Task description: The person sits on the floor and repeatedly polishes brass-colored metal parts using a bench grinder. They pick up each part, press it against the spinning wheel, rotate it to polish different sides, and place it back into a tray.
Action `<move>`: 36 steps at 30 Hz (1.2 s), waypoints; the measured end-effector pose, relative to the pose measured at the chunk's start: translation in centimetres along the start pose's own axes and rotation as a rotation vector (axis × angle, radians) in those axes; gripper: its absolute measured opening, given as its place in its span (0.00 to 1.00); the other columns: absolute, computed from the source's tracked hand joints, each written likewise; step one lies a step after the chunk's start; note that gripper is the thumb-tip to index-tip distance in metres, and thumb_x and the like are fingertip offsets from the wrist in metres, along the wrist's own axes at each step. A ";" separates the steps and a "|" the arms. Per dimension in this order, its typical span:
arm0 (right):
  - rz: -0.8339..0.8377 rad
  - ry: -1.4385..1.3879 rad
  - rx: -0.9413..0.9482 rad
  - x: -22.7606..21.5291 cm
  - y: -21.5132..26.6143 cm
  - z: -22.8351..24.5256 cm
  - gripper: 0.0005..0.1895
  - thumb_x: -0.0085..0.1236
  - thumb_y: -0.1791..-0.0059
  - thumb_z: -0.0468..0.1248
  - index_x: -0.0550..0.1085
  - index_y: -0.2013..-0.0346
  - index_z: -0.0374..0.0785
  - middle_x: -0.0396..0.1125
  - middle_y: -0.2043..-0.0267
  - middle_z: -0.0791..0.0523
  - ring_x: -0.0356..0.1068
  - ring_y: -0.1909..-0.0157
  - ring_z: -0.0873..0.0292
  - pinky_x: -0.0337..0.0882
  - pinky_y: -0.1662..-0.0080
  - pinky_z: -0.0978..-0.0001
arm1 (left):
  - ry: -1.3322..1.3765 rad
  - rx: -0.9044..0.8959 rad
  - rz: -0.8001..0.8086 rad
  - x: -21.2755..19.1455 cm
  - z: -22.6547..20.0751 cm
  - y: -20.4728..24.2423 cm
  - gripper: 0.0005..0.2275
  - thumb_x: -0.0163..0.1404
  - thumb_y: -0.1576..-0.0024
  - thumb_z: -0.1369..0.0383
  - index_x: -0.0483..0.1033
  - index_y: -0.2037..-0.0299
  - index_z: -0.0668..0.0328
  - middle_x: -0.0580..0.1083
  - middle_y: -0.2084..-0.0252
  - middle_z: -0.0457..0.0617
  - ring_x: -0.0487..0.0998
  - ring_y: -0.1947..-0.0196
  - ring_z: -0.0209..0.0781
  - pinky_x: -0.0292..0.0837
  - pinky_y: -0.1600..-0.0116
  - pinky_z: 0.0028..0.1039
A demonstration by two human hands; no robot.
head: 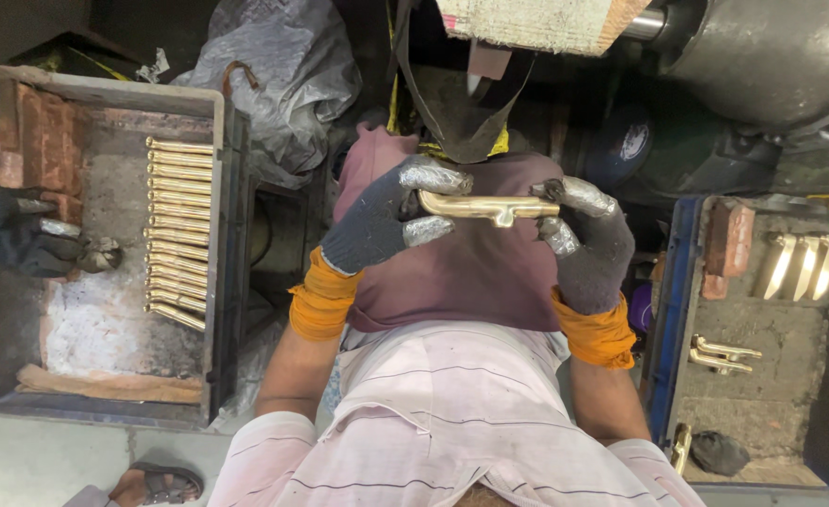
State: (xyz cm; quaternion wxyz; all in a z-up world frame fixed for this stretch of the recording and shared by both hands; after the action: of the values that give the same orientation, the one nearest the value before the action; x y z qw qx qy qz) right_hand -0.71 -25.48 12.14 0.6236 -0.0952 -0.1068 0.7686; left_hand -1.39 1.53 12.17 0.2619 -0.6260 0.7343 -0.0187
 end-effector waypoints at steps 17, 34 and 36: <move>-0.008 0.112 0.337 2.0 -5.5 -11.8 0.20 0.53 0.41 0.37 0.72 0.36 0.30 0.73 0.47 0.53 0.68 0.52 0.64 0.71 0.51 0.72 | 0.316 -0.203 -0.062 5.8 11.6 -2.2 0.15 0.59 0.39 0.74 0.74 0.43 0.66 0.79 0.50 0.48 0.78 0.52 0.31 0.77 0.48 0.24; -0.112 -0.438 0.651 1.3 -10.0 -27.2 0.19 0.56 0.46 0.31 0.72 0.39 0.33 0.74 0.53 0.55 0.75 0.56 0.61 0.78 0.52 0.70 | -0.111 -0.152 -0.246 8.0 20.4 -6.1 0.14 0.61 0.42 0.73 0.77 0.47 0.61 0.78 0.49 0.55 0.81 0.50 0.49 0.76 0.46 0.31; -0.116 -0.484 0.675 1.6 -10.1 -26.9 0.18 0.56 0.46 0.32 0.73 0.41 0.33 0.73 0.57 0.54 0.73 0.60 0.61 0.77 0.56 0.68 | 0.041 -0.167 -0.241 8.0 20.6 -6.3 0.14 0.61 0.42 0.73 0.77 0.47 0.62 0.79 0.49 0.54 0.82 0.50 0.48 0.78 0.46 0.30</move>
State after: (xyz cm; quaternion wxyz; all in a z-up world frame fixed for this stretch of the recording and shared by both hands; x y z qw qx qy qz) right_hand 15.95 -20.64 -10.85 0.6190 0.3038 0.0024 0.7243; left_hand 12.09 -1.09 -6.31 0.1896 -0.7288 0.6580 -0.0015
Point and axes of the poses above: each hand's wrist, its own y-axis away from the middle knuckle, its own x-axis out of the palm, z = x × y, the point moved 3 cm from there along -y, towards the middle knuckle
